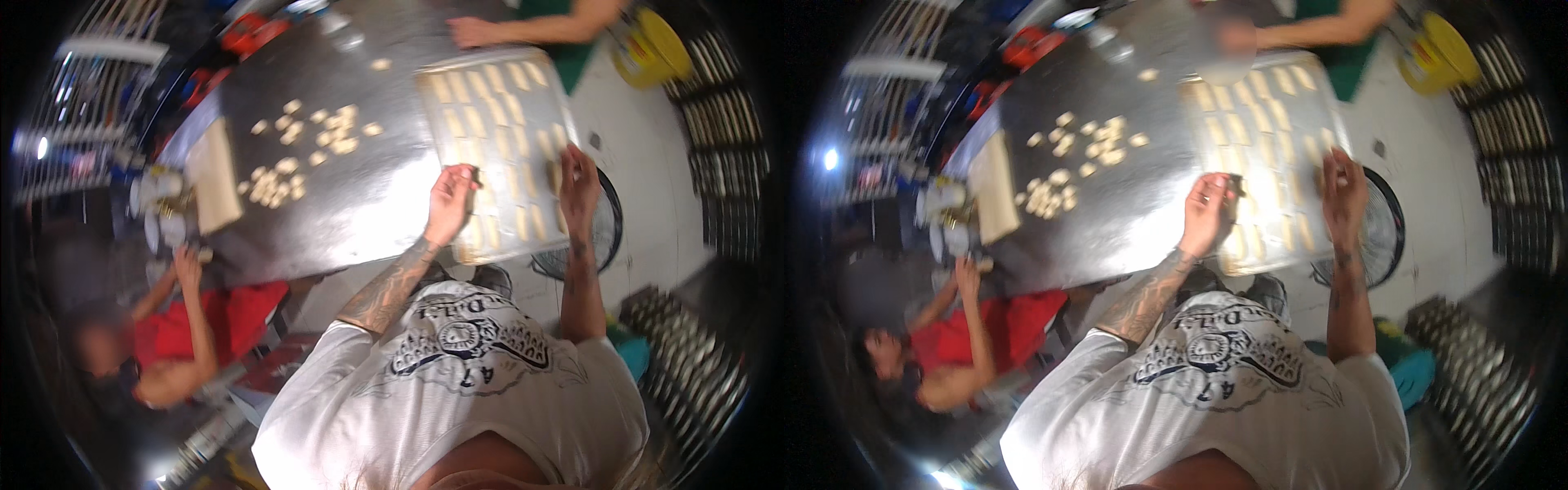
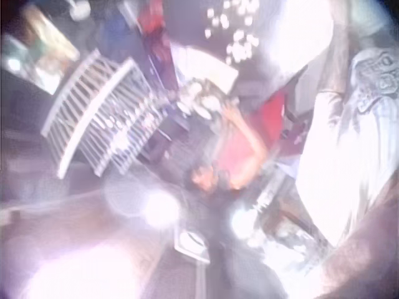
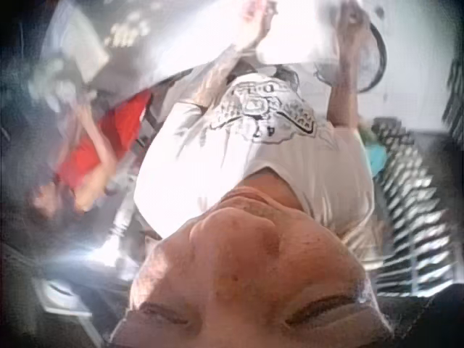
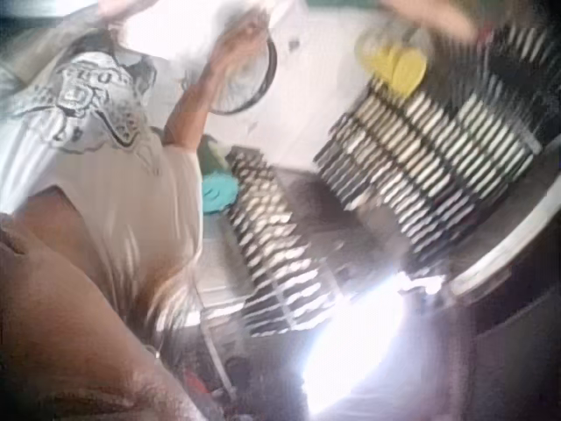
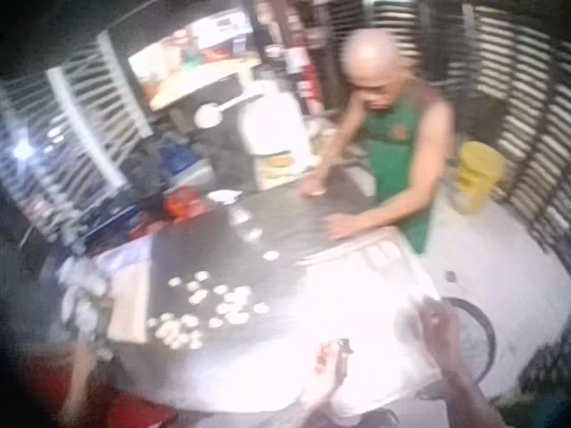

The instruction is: The person picks up pieces of dough from a metal table and shapes them into small logs before placing them onto a tray.

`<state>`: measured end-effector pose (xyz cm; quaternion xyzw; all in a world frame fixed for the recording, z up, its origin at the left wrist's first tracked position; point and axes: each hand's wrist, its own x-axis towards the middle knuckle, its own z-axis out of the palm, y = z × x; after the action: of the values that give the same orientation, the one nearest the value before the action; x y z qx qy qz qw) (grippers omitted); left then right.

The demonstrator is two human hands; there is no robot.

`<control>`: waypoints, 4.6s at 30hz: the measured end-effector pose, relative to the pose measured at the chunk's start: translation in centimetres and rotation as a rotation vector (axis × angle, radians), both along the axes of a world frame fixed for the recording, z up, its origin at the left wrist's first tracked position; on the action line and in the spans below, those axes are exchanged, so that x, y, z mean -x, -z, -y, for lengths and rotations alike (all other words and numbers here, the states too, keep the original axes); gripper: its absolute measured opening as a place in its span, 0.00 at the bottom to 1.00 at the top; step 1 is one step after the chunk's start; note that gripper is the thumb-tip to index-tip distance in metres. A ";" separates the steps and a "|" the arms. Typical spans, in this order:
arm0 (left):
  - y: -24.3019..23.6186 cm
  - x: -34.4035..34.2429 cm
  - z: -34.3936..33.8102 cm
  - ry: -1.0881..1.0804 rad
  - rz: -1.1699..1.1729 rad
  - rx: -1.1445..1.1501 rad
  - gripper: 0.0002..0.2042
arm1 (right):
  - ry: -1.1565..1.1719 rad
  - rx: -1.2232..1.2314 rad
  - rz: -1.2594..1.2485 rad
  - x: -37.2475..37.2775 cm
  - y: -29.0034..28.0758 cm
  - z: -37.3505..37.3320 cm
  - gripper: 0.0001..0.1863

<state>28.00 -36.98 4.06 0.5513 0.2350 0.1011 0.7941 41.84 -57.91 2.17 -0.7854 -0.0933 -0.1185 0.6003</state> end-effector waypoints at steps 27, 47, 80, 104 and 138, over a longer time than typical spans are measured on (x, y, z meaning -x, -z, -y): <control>11.4 14.0 -47.5 0.112 -0.633 -1.473 0.15 | -0.657 0.341 0.148 18.0 0.8 -52.0 0.25; 5.0 16.8 -36.4 -0.464 0.074 -0.927 0.11 | -0.568 0.315 -0.156 20.7 5.5 -28.5 0.16; 9.4 28.2 -34.0 -0.130 -0.316 -1.502 0.18 | -0.569 0.746 0.376 20.3 7.1 -30.2 0.15; 12.4 24.3 -36.7 -0.280 -0.465 -1.601 0.17 | -0.448 0.769 0.143 17.2 10.0 -33.2 0.26; 12.3 34.6 -37.4 -0.161 -0.286 -1.542 0.14 | -0.806 0.913 0.449 17.4 3.8 -27.0 0.22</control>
<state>-6.63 0.45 -8.23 0.9355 0.2374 0.2209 0.1400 24.42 -30.92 -1.65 -0.8211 -0.5450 0.0063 0.1693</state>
